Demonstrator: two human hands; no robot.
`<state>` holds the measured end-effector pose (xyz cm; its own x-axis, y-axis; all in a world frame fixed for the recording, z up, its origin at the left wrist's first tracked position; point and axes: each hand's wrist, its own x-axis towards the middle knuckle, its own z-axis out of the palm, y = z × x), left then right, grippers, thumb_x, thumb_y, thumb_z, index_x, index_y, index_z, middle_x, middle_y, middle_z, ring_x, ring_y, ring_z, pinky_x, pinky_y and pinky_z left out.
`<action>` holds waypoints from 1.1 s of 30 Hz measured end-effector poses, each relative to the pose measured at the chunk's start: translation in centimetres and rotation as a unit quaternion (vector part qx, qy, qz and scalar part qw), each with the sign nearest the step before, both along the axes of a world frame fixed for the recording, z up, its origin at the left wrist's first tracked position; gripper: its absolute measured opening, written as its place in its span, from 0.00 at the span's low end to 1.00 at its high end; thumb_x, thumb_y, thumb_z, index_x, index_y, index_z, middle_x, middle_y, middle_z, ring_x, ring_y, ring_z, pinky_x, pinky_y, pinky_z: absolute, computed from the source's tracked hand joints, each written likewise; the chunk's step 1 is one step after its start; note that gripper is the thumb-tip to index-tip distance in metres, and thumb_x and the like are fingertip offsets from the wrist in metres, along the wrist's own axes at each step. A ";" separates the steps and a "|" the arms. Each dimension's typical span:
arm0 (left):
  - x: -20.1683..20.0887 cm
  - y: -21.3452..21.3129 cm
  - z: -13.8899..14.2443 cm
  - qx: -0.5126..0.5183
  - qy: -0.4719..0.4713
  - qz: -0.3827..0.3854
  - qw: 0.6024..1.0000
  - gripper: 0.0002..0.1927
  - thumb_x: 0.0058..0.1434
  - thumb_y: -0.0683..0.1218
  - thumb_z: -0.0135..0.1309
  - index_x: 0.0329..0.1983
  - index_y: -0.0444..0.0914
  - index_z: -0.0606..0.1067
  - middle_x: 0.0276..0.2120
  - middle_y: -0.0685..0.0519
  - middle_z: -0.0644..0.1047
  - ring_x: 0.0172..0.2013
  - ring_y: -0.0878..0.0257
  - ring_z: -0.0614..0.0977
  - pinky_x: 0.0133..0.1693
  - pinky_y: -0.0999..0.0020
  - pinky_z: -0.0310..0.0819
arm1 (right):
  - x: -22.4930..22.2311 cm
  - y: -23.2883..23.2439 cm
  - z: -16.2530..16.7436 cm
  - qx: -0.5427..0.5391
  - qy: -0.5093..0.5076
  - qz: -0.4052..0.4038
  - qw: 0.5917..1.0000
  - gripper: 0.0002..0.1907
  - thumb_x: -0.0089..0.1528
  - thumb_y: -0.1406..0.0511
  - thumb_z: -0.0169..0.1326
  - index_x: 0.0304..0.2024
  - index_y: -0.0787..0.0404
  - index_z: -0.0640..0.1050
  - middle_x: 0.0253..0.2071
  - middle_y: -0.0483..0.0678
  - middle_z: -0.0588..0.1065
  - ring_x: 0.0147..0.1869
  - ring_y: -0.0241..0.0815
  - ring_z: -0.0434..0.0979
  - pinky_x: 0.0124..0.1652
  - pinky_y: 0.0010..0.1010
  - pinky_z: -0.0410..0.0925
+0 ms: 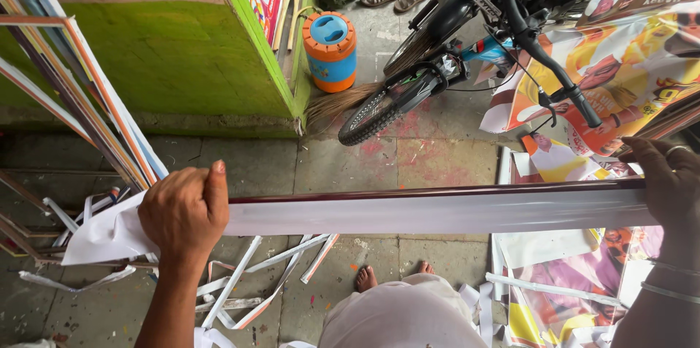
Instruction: The person aligns a printed poster onto a metal frame, smooths it with both hands, and uses a white plastic scraper to press the edges and remove air bubbles. The person repeatedly adjusts the poster and scrapes along the frame edges to secure the print.
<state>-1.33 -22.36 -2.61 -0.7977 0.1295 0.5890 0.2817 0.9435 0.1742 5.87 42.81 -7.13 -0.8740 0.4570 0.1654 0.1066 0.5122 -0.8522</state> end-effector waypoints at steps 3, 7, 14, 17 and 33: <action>-0.2 0.1 0.7 -0.031 -0.052 0.007 0.998 0.28 0.76 0.58 0.45 0.21 0.40 0.74 0.23 0.48 0.75 0.27 0.49 0.77 0.33 0.54 0.67 | -1.4 0.6 -0.7 -0.110 -0.016 0.010 0.994 0.20 0.77 0.54 0.47 0.59 0.62 0.77 0.46 0.44 0.76 0.50 0.37 0.75 0.37 0.32 0.71; -0.8 0.0 1.5 -0.061 -0.151 0.023 0.986 0.31 0.73 0.67 0.42 0.29 0.42 0.79 0.25 0.50 0.78 0.31 0.49 0.78 0.37 0.53 0.69 | -1.8 0.2 -0.8 -0.003 -0.015 0.045 0.999 0.19 0.79 0.55 0.42 0.59 0.62 0.75 0.49 0.45 0.76 0.55 0.40 0.76 0.43 0.31 0.73; -1.9 0.8 1.7 -0.065 -0.166 -0.011 0.984 0.34 0.71 0.71 0.39 0.31 0.43 0.81 0.28 0.54 0.79 0.33 0.51 0.80 0.39 0.54 0.70 | -0.5 -12.9 6.5 0.421 0.199 0.190 0.864 0.10 0.79 0.64 0.46 0.51 0.63 0.77 0.56 0.51 0.80 0.56 0.49 0.82 0.47 0.34 0.72; -2.2 0.9 2.2 -0.068 -0.186 -0.007 0.980 0.34 0.70 0.72 0.40 0.34 0.44 0.82 0.30 0.53 0.80 0.35 0.51 0.80 0.39 0.54 0.70 | -0.6 -20.2 7.7 0.457 0.186 0.152 0.856 0.10 0.73 0.68 0.47 0.48 0.63 0.80 0.54 0.52 0.81 0.57 0.51 0.82 0.51 0.37 0.72; -5.4 -2.0 -0.9 -0.054 -0.153 -0.019 0.987 0.47 0.63 0.81 0.25 0.38 0.44 0.84 0.48 0.49 0.80 0.56 0.48 0.74 0.58 0.48 0.61 | -3.8 -13.1 -6.6 0.156 0.028 0.170 0.973 0.24 0.79 0.65 0.31 0.71 0.74 0.66 0.44 0.68 0.73 0.40 0.56 0.75 0.40 0.46 0.71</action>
